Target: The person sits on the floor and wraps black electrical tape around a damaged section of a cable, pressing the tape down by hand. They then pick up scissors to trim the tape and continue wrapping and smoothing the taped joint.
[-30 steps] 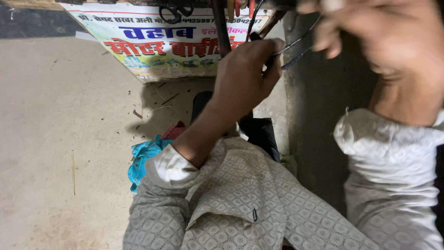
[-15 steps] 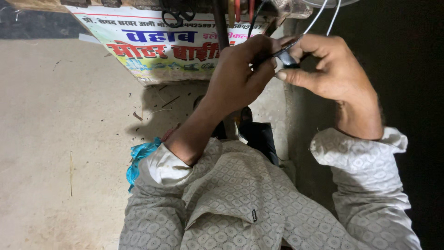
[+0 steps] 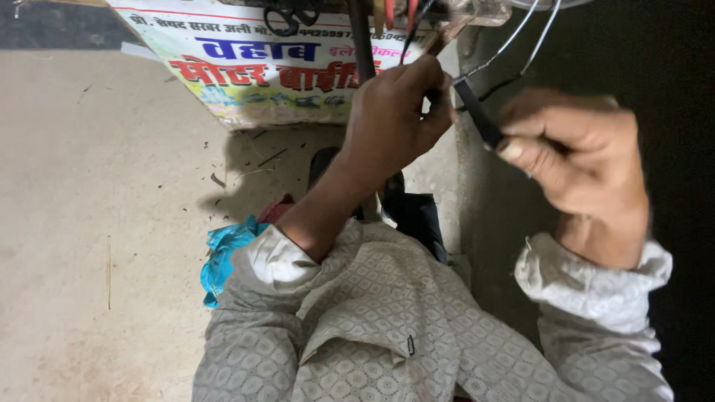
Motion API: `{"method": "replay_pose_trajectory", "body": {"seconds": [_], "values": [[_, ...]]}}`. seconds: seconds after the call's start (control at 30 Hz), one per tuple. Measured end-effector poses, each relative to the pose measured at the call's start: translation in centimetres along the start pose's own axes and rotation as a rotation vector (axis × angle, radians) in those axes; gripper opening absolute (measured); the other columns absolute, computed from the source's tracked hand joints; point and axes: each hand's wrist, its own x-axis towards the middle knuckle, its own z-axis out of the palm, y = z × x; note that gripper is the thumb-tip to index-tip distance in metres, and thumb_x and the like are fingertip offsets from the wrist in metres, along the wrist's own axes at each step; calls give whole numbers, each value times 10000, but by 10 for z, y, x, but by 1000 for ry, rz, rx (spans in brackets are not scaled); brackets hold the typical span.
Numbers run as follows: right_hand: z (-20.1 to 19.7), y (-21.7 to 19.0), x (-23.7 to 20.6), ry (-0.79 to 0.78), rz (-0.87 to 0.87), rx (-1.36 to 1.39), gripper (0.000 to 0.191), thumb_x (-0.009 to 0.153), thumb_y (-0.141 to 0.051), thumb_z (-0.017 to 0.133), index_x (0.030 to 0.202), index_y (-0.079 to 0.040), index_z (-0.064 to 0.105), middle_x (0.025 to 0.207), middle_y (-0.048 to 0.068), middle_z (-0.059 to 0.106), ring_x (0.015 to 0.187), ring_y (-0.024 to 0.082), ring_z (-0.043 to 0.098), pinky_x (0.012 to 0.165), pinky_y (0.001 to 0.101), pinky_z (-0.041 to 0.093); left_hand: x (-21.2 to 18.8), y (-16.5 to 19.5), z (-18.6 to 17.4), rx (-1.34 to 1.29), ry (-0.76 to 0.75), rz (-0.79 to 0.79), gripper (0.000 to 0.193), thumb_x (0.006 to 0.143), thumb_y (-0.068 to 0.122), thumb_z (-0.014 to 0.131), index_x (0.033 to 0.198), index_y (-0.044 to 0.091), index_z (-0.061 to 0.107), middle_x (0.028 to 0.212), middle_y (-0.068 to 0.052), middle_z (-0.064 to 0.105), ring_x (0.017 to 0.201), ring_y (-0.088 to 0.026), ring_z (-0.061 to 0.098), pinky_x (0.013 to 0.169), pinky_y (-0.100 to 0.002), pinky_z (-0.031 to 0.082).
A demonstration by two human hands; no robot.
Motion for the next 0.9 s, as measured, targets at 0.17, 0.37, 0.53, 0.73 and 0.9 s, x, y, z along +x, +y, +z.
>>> {"method": "replay_pose_trajectory", "body": {"seconds": [0.17, 0.37, 0.53, 0.73, 0.9], "values": [[-3, -19, 52, 113, 155, 82, 117, 1110, -83, 671, 1078, 25, 702, 941, 127, 718, 770, 147, 687, 637, 256, 543, -4, 1, 7, 171, -25, 110, 228, 896, 111, 748, 1009, 89, 551, 882, -84, 640, 838, -299, 676, 689, -442, 523], [1, -15, 109, -1, 303, -406, 169, 1074, -170, 672, 1107, -7, 706, 848, 90, 708, 698, 152, 689, 539, 283, 520, -12, -1, 12, 245, 12, 140, 214, 980, 116, 702, 1133, 79, 557, 968, -86, 637, 902, -295, 670, 762, -434, 546], [-2, -12, 110, 6, 348, -345, 150, 1054, -147, 662, 1096, -17, 722, 859, 78, 709, 680, 137, 676, 551, 274, 531, -8, -1, 14, 279, 10, 128, 282, 968, 158, 711, 1219, 99, 595, 975, -71, 669, 886, -270, 690, 731, -414, 548], [-24, -13, 54, 316, 209, 97, 137, 1206, -49, 642, 1116, 35, 702, 1008, 143, 725, 891, 191, 740, 732, 285, 582, 5, 5, 6, 72, -60, -44, 250, 920, 180, 723, 1156, 108, 685, 888, -66, 720, 726, -223, 706, 645, -395, 545], [-10, 30, 33, 246, 163, 157, 124, 1070, 1, 728, 1183, 5, 677, 1043, 124, 714, 877, 188, 723, 746, 332, 616, 13, -4, -8, -172, -214, -127, 237, 977, 189, 724, 1172, 55, 707, 752, -90, 662, 640, -200, 665, 627, -371, 524]]}}
